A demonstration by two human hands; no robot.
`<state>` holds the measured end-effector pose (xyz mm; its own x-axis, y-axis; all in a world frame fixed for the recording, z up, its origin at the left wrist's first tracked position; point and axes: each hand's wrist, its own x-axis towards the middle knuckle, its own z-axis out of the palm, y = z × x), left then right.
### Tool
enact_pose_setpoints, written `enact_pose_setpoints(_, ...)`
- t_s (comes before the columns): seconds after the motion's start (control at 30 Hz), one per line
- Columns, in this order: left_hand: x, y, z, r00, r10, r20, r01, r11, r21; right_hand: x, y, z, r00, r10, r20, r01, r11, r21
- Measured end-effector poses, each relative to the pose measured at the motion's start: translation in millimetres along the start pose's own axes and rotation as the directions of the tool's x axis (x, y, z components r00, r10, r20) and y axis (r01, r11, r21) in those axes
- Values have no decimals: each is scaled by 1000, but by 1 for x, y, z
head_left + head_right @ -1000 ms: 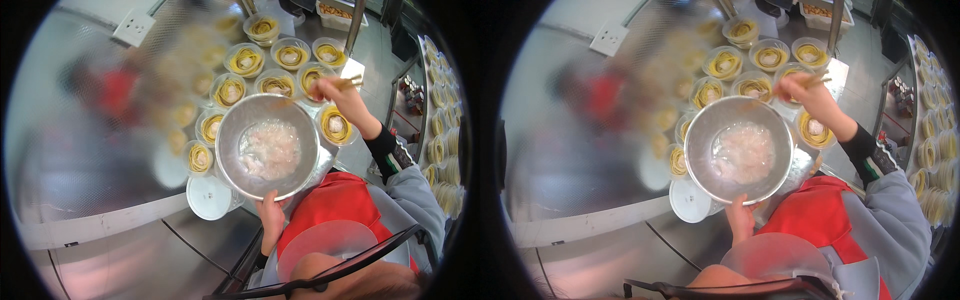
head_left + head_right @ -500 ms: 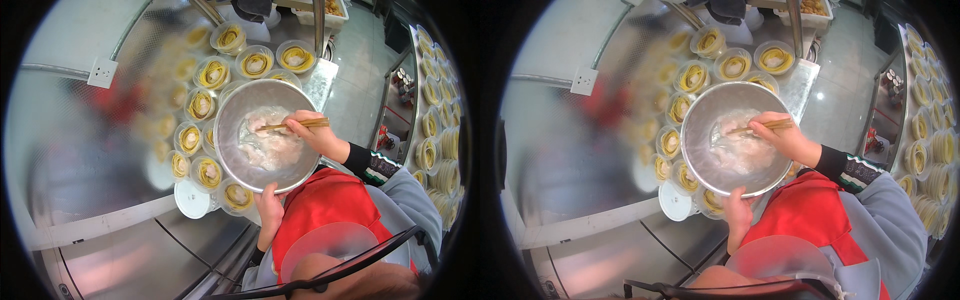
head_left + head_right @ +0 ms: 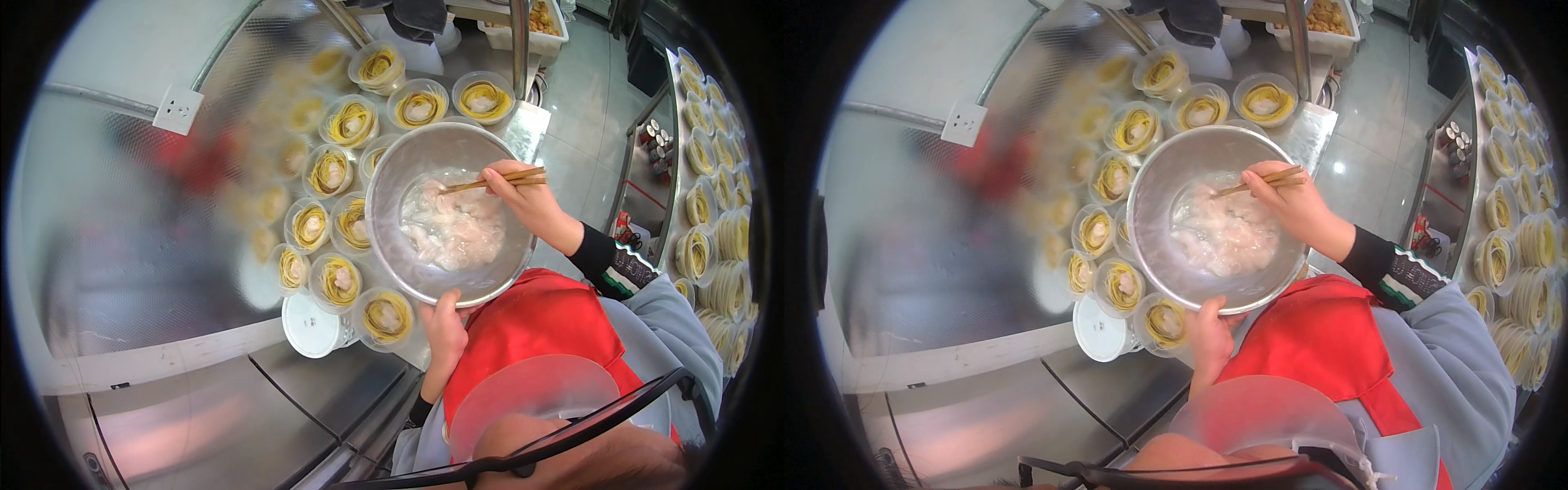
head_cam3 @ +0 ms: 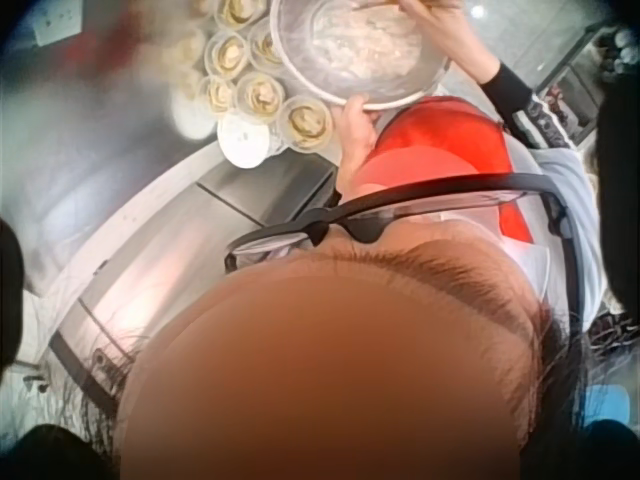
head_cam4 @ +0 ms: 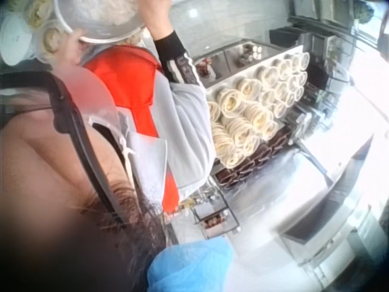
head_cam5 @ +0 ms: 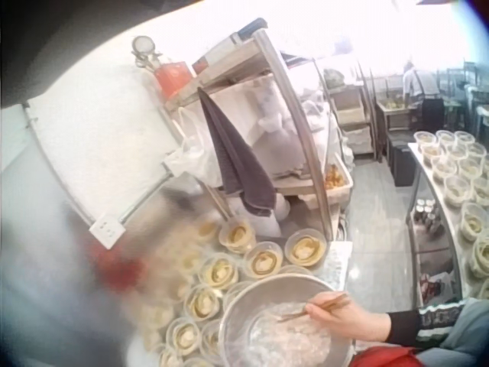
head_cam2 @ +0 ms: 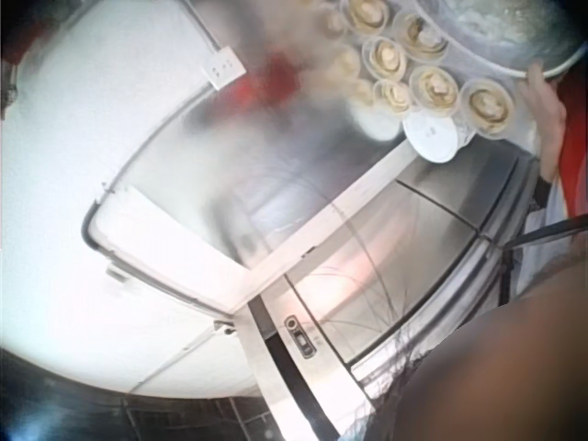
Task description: The person uses chopsticks to pick small white dumplings from a metal bowl and places one into each of many clear plastic bowls containing yellow noodles. The person moves along the counter, filling bowls in sequence, then briefly retrieves more dumplings from a plastic bag before continuing.
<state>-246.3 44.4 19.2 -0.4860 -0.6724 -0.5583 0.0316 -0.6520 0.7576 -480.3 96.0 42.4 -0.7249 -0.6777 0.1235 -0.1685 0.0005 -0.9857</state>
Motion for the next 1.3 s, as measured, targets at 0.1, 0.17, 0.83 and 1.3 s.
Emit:
enact_pose_setpoints(0.1, 6, 4, -10, 999, -5, 46, 6, 1000, -2, 6, 7, 21, 992, 126, -26, -122, 983, 135)
enact_pose_setpoints(0.17, 9, 6, -16, 998, 13, 57, -14, 1000, 19, 12, 9, 31, 987, 158, -19, -150, 964, 219)
enact_pose_setpoints(0.83, 104, 56, -65, 993, -15, 115, 18, 1000, -21, 77, 49, 119, 604, 686, 405, -631, 101, 769)
enact_pose_setpoints(1.3, 93, 91, -105, 953, -156, -261, 92, 965, -244, 288, 113, 181, 936, 324, -137, -215, 836, 505)
